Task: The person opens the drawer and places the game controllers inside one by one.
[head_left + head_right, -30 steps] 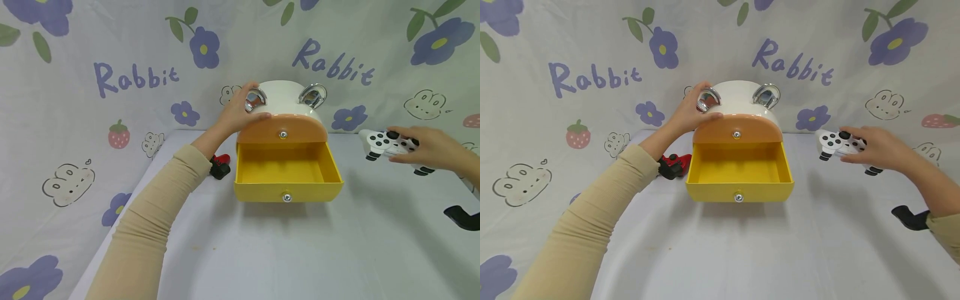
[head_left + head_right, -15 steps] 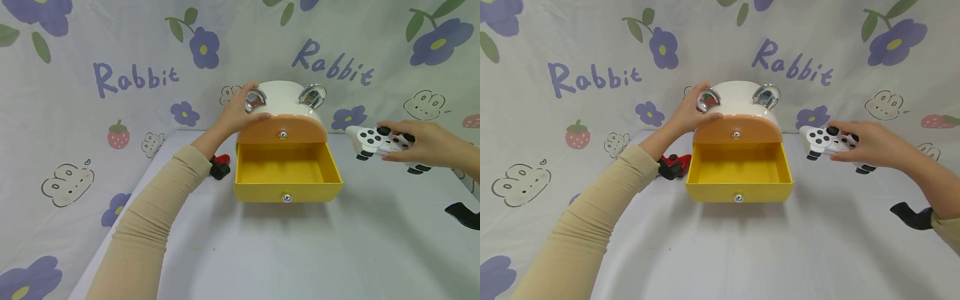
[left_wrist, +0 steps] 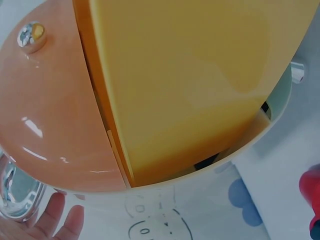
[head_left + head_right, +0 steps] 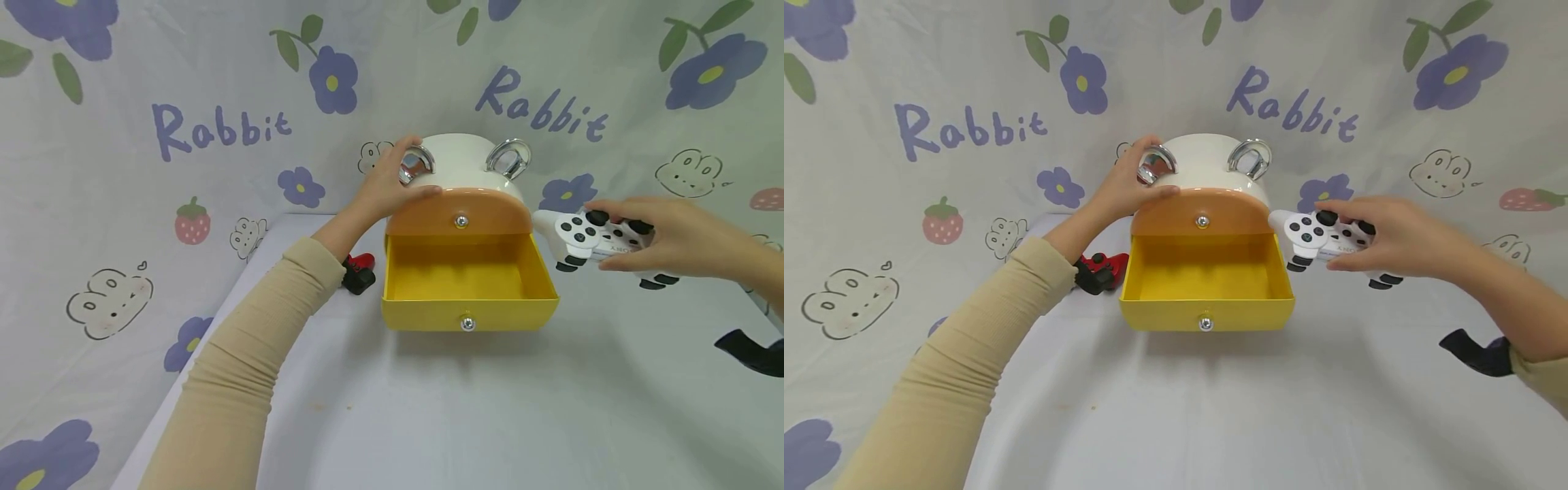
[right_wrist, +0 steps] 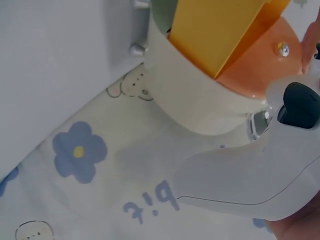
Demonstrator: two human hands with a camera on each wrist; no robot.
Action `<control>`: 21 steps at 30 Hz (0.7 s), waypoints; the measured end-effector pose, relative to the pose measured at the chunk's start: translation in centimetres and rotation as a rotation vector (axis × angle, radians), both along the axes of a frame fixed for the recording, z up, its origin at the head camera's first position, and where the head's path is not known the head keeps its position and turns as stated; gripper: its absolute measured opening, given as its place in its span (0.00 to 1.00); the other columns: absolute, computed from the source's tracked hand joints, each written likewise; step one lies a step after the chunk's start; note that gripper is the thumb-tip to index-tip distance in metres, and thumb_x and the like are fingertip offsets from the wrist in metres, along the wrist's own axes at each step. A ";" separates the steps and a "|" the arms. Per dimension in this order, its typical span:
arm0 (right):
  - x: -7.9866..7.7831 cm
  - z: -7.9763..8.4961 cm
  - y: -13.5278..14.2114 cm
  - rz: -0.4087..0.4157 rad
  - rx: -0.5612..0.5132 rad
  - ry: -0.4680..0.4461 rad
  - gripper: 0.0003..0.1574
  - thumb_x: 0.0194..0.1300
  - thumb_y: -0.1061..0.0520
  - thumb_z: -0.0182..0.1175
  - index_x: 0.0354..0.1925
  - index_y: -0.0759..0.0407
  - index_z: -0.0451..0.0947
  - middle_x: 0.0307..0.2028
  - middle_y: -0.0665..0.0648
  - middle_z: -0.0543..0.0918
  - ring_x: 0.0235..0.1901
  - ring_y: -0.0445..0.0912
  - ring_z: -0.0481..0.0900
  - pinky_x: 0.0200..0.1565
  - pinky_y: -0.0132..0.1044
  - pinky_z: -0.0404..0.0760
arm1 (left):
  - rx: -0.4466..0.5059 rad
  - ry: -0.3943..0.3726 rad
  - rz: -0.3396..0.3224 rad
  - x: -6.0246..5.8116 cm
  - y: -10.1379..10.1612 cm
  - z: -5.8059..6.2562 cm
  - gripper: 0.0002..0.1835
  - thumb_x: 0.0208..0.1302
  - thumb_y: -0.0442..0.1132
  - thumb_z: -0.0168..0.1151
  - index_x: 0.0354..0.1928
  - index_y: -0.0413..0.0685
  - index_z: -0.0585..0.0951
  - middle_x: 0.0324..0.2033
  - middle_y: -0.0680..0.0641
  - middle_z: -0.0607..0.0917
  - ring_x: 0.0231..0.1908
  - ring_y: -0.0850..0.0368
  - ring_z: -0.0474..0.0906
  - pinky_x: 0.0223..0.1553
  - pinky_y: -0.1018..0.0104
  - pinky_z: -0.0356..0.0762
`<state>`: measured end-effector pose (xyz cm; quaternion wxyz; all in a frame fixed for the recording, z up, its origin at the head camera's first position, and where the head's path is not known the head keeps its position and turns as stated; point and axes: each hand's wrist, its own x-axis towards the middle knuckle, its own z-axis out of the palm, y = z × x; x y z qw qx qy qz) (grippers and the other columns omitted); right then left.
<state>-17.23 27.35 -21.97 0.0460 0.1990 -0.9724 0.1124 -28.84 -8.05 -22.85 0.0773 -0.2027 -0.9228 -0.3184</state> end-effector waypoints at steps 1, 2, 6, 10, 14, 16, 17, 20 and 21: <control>0.1 0.1 -0.3 0.006 -0.001 -0.012 0.51 0.39 0.46 0.75 0.62 0.51 0.67 0.46 0.61 0.77 0.34 0.49 0.70 0.27 0.30 0.70 | 0.001 0.000 0.000 0.0 0.0 0.0 0.46 0.47 0.60 0.67 0.67 0.59 0.56 0.61 0.46 0.64 0.58 0.52 0.63 0.59 0.52 0.63; 0.2 0.2 -0.6 0.011 -0.002 -0.025 0.51 0.39 0.45 0.75 0.62 0.50 0.67 0.46 0.61 0.76 0.34 0.49 0.70 0.28 0.31 0.71 | 0.000 0.001 -0.001 0.0 0.0 0.0 0.47 0.47 0.60 0.67 0.67 0.59 0.56 0.61 0.45 0.65 0.58 0.52 0.63 0.59 0.52 0.63; 0.5 0.5 -1.8 0.039 -0.011 -0.065 0.50 0.39 0.44 0.75 0.62 0.47 0.67 0.47 0.59 0.77 0.35 0.48 0.70 0.28 0.32 0.70 | -0.007 -0.003 0.000 0.0 0.0 0.0 0.47 0.47 0.61 0.67 0.66 0.60 0.55 0.61 0.45 0.65 0.58 0.52 0.63 0.58 0.52 0.63; 0.7 0.6 -3.0 0.092 -0.026 -0.073 0.51 0.38 0.45 0.75 0.62 0.46 0.68 0.48 0.57 0.78 0.35 0.46 0.70 0.30 0.32 0.72 | -0.014 -0.006 0.003 0.0 0.0 0.0 0.46 0.47 0.61 0.66 0.66 0.61 0.55 0.60 0.45 0.65 0.57 0.52 0.63 0.58 0.52 0.64; 0.6 0.5 -4.1 0.160 -0.048 -0.072 0.51 0.38 0.47 0.76 0.62 0.49 0.68 0.48 0.56 0.78 0.36 0.45 0.71 0.32 0.32 0.73 | -0.011 -0.002 0.004 0.0 0.0 0.0 0.46 0.47 0.61 0.66 0.66 0.61 0.56 0.60 0.46 0.65 0.56 0.52 0.63 0.57 0.53 0.64; 0.5 0.5 -4.5 0.184 -0.058 -0.079 0.50 0.38 0.48 0.76 0.61 0.50 0.68 0.48 0.56 0.78 0.36 0.45 0.71 0.33 0.32 0.73 | -0.011 0.002 0.003 0.0 -0.1 0.0 0.46 0.47 0.60 0.66 0.66 0.61 0.56 0.59 0.46 0.65 0.56 0.52 0.64 0.57 0.53 0.64; 0.4 0.5 -4.7 0.196 -0.065 -0.083 0.50 0.38 0.48 0.76 0.61 0.51 0.69 0.48 0.56 0.78 0.37 0.45 0.71 0.33 0.32 0.74 | -0.012 0.001 0.004 0.0 -0.1 0.0 0.46 0.47 0.61 0.66 0.66 0.61 0.56 0.59 0.46 0.65 0.56 0.52 0.64 0.57 0.53 0.65; 0.4 0.6 -5.2 0.220 -0.077 -0.100 0.49 0.38 0.48 0.76 0.61 0.50 0.69 0.48 0.55 0.78 0.37 0.45 0.71 0.34 0.32 0.74 | -0.010 -0.001 0.002 -0.1 -0.1 0.0 0.46 0.47 0.61 0.66 0.66 0.62 0.56 0.59 0.45 0.65 0.55 0.53 0.64 0.56 0.54 0.65; 0.3 0.6 -5.4 0.229 -0.082 -0.110 0.48 0.39 0.48 0.75 0.60 0.49 0.69 0.48 0.55 0.78 0.37 0.45 0.71 0.34 0.32 0.74 | -0.008 0.002 0.000 -0.1 -0.1 -0.1 0.46 0.47 0.61 0.66 0.66 0.61 0.56 0.59 0.45 0.65 0.55 0.52 0.64 0.56 0.54 0.65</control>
